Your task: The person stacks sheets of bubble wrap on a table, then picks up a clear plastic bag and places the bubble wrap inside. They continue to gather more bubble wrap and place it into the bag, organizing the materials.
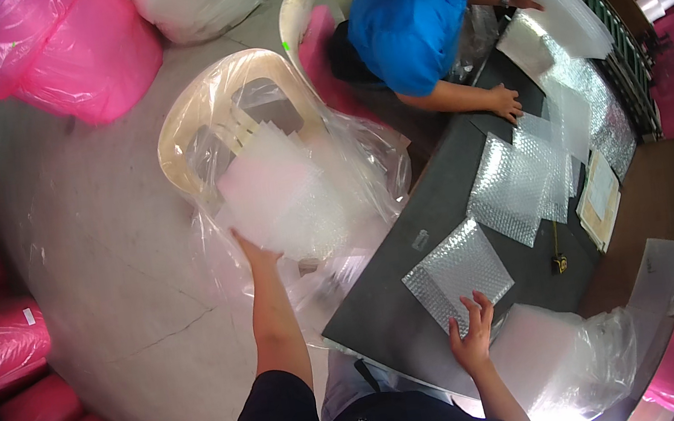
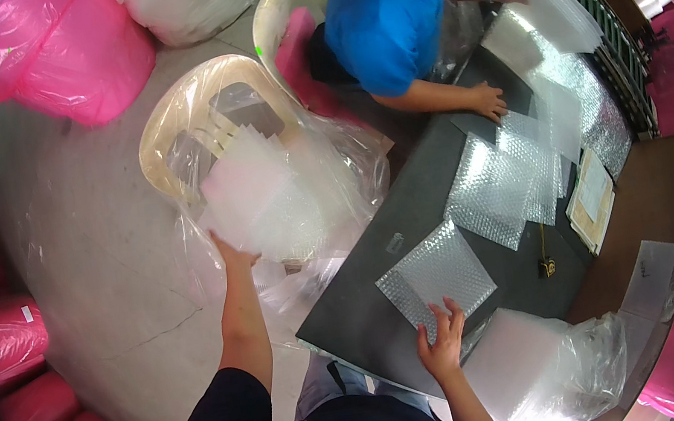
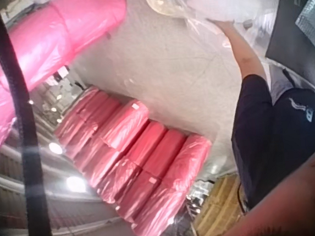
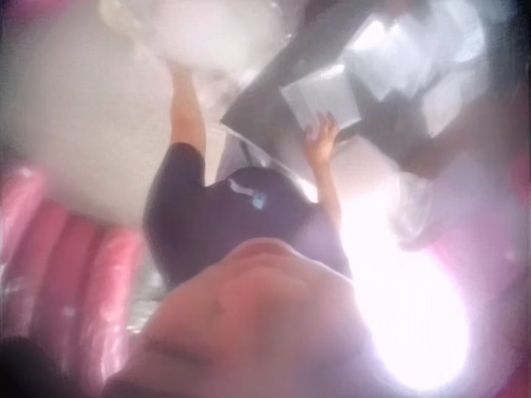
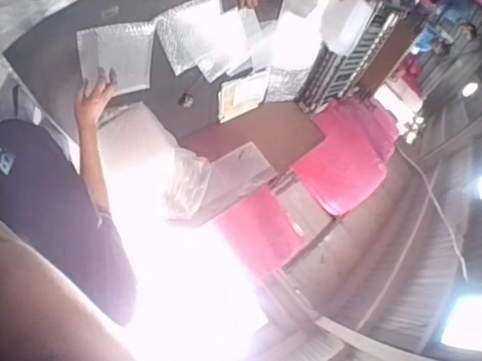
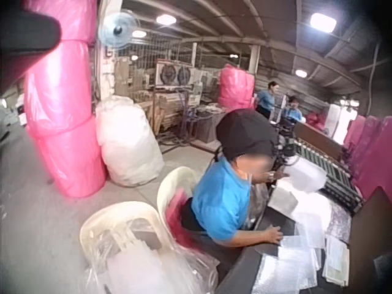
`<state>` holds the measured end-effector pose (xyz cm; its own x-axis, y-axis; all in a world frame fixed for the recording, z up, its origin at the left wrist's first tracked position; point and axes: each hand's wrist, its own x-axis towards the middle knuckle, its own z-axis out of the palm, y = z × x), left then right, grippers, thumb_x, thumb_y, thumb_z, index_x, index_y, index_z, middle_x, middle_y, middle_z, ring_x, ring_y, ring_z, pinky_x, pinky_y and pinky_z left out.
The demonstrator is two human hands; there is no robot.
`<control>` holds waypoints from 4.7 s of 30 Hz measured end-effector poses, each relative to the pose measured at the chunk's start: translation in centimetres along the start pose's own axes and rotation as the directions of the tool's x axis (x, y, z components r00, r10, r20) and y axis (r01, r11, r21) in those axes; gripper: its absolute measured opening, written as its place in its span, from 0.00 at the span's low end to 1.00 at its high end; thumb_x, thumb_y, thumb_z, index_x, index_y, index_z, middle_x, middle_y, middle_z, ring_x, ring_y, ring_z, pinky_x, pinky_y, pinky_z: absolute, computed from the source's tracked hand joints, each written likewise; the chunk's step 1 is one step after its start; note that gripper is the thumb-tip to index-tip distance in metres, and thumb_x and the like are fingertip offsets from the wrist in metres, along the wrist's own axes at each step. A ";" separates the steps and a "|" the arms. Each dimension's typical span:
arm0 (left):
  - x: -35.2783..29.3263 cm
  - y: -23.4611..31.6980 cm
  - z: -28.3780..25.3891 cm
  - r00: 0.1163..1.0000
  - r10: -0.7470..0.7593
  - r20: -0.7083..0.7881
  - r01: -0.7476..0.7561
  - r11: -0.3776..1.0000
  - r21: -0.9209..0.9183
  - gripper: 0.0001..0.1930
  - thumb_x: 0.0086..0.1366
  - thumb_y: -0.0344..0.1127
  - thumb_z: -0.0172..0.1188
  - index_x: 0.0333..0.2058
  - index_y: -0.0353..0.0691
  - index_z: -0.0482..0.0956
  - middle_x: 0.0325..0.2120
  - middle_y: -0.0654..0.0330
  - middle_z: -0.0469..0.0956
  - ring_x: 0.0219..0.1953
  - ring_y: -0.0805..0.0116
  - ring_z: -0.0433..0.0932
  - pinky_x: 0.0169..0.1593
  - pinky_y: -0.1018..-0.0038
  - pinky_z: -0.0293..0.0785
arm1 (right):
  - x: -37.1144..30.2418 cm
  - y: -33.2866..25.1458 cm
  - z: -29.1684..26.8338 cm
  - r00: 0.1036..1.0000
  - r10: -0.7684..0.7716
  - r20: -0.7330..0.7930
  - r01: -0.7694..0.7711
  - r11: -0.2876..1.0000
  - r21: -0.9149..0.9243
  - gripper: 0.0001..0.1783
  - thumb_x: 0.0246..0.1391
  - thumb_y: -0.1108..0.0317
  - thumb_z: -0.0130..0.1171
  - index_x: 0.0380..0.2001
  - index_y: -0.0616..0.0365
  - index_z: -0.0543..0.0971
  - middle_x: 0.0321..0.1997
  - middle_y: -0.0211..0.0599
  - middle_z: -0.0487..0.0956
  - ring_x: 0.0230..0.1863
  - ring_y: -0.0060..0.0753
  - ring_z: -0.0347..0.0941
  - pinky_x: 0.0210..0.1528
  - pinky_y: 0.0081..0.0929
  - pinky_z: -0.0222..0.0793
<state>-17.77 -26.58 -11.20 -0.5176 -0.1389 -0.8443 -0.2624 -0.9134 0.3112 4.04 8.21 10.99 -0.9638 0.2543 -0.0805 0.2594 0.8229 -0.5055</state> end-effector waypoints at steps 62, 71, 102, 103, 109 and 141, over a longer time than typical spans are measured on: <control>-26.0 -24.6 -4.1 0.482 -0.716 0.505 -0.745 -0.033 0.666 0.46 0.45 0.46 0.70 0.57 0.32 0.54 0.47 0.48 0.68 0.49 0.56 0.69 0.53 0.65 0.63 | -9.4 13.8 0.8 0.693 0.232 0.682 -0.603 0.706 0.371 0.35 0.45 0.66 0.59 0.58 0.57 0.61 0.56 0.50 0.60 0.49 0.41 0.62 0.42 0.33 0.67; -26.0 -17.2 1.3 0.581 -0.639 0.503 -0.733 -0.143 0.665 0.24 0.59 0.47 0.57 0.43 0.30 0.70 0.37 0.48 0.77 0.41 0.61 0.77 0.41 0.71 0.70 | -6.7 14.1 -2.1 0.651 0.685 -0.326 -0.306 0.631 0.713 0.08 0.50 0.68 0.54 0.32 0.60 0.74 0.26 0.34 0.75 0.24 0.23 0.70 0.27 0.19 0.66; -16.8 -8.2 -5.1 0.870 -0.401 0.286 -0.119 0.393 0.912 0.39 0.46 0.27 0.67 0.56 0.35 0.57 0.51 0.57 0.66 0.52 0.62 0.65 0.54 0.66 0.64 | -11.5 13.2 5.7 0.732 0.569 -0.375 -0.536 0.820 0.201 0.19 0.45 0.60 0.58 0.36 0.64 0.74 0.32 0.47 0.75 0.34 0.50 0.72 0.37 0.42 0.67; -16.9 -6.5 -5.1 0.868 -0.414 0.273 -0.113 0.370 0.922 0.41 0.46 0.26 0.67 0.57 0.36 0.54 0.52 0.56 0.64 0.53 0.61 0.64 0.54 0.66 0.64 | -10.2 13.8 6.0 0.729 0.495 -0.473 -0.444 0.867 0.225 0.20 0.44 0.61 0.59 0.38 0.64 0.73 0.32 0.47 0.75 0.35 0.50 0.71 0.38 0.41 0.67; -19.1 -5.2 -5.4 0.768 -0.290 0.571 -0.553 0.152 0.819 0.50 0.45 0.28 0.68 0.62 0.41 0.44 0.56 0.51 0.56 0.57 0.56 0.58 0.58 0.64 0.59 | -3.5 14.1 6.8 0.785 0.585 -0.206 -0.522 0.802 0.289 0.13 0.41 0.66 0.59 0.31 0.61 0.73 0.32 0.49 0.74 0.38 0.51 0.70 0.41 0.42 0.65; -19.4 -15.5 -10.3 0.661 -0.106 0.743 -0.744 0.032 0.667 0.38 0.50 0.41 0.67 0.55 0.34 0.57 0.49 0.48 0.64 0.53 0.56 0.62 0.55 0.64 0.58 | 3.4 6.1 7.5 0.890 0.453 -0.045 -0.398 0.822 0.408 0.27 0.46 0.57 0.59 0.46 0.65 0.69 0.41 0.56 0.73 0.42 0.50 0.71 0.46 0.40 0.66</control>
<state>4.77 -13.66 -4.15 -0.9193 0.2892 -0.2669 -0.1663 0.3290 0.9296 1.84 10.29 1.15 -0.7375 0.6225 -0.2619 0.5713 0.3682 -0.7336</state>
